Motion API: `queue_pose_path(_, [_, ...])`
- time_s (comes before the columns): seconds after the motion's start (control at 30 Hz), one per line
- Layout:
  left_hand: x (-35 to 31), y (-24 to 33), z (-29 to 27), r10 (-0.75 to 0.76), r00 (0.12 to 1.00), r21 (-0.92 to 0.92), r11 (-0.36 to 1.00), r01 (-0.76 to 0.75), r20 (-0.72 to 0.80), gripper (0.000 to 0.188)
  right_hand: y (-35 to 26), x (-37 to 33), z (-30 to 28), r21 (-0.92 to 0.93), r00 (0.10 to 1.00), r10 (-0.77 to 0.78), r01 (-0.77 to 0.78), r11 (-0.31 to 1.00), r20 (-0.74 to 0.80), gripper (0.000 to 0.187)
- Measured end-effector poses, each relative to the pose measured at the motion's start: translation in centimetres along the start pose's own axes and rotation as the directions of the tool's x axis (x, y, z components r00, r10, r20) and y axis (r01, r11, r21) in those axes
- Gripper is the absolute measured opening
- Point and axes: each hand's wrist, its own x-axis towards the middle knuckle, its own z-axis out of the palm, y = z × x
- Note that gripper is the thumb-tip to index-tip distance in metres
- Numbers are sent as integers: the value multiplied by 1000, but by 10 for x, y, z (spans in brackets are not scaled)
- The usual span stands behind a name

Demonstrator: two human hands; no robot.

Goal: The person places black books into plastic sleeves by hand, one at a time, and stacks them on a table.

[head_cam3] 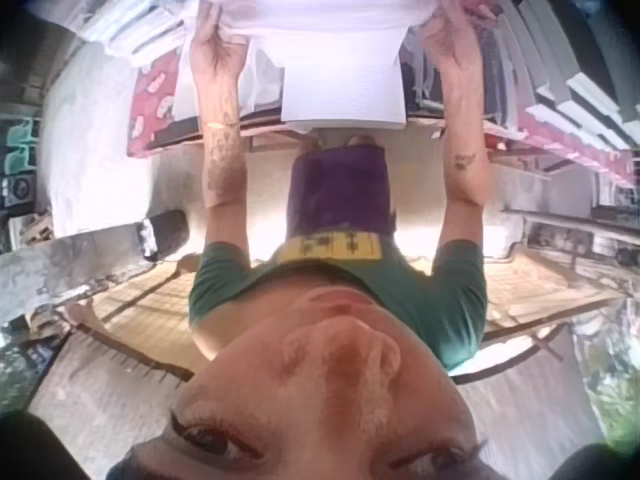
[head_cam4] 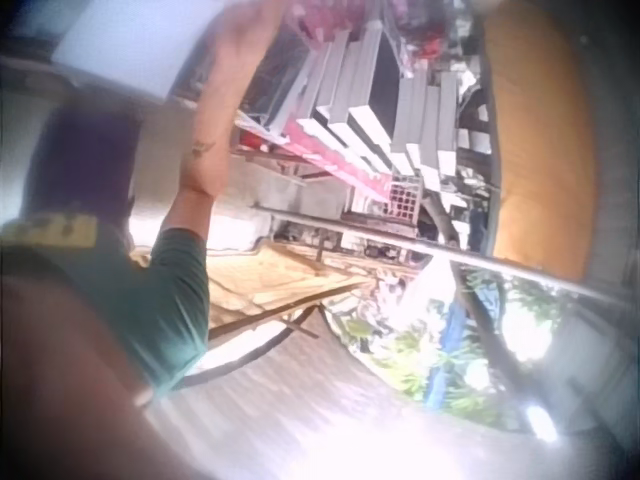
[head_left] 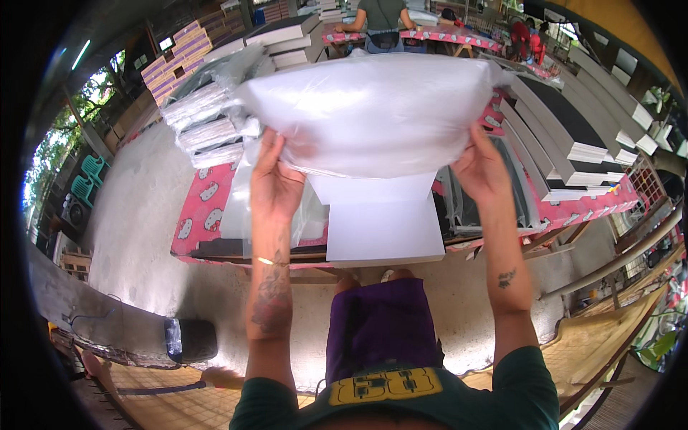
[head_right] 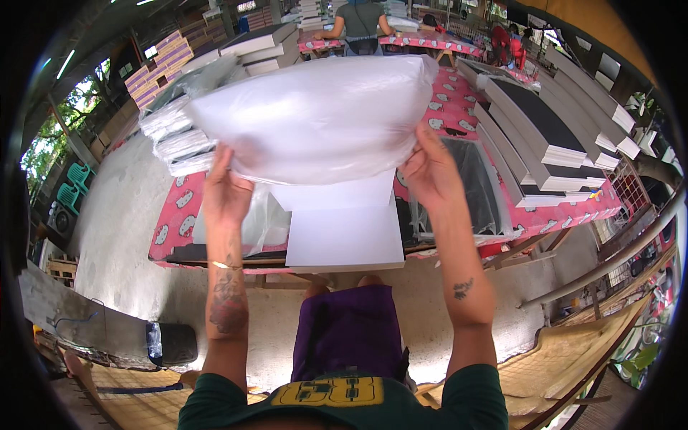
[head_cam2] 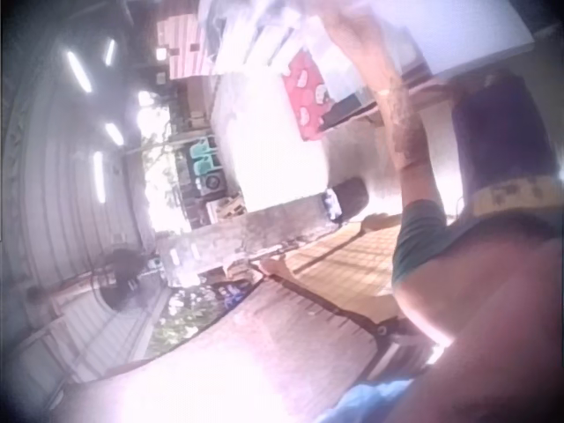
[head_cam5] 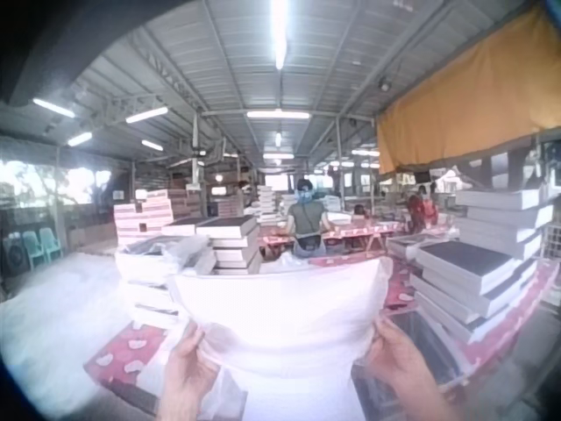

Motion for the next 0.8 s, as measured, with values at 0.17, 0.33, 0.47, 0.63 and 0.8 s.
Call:
queue_pose_path(0.17, [22,-41,-145,-273,962,-66,960,272,1,17,68,22,-94,20,957,211,-211,977,-201,18])
queue_pose_path(0.33, [-14,-66,-145,-201,800,533,651,540,-565,17,72,-15,-144,-619,939,91,-289,730,-331,27])
queue_pose_path(0.47, [5,-82,-117,96,989,762,647,24,-112,12,98,0,-117,-896,972,-199,-23,443,-124,33])
queue_pose_path(0.63, [25,-115,-84,180,979,605,791,-89,-91,9,69,-15,-104,-687,895,-305,-3,727,-327,28])
queue_pose_path(0.8, [26,-202,-21,154,985,704,709,-55,-78,11,31,-54,-122,-346,679,-429,265,900,-596,29])
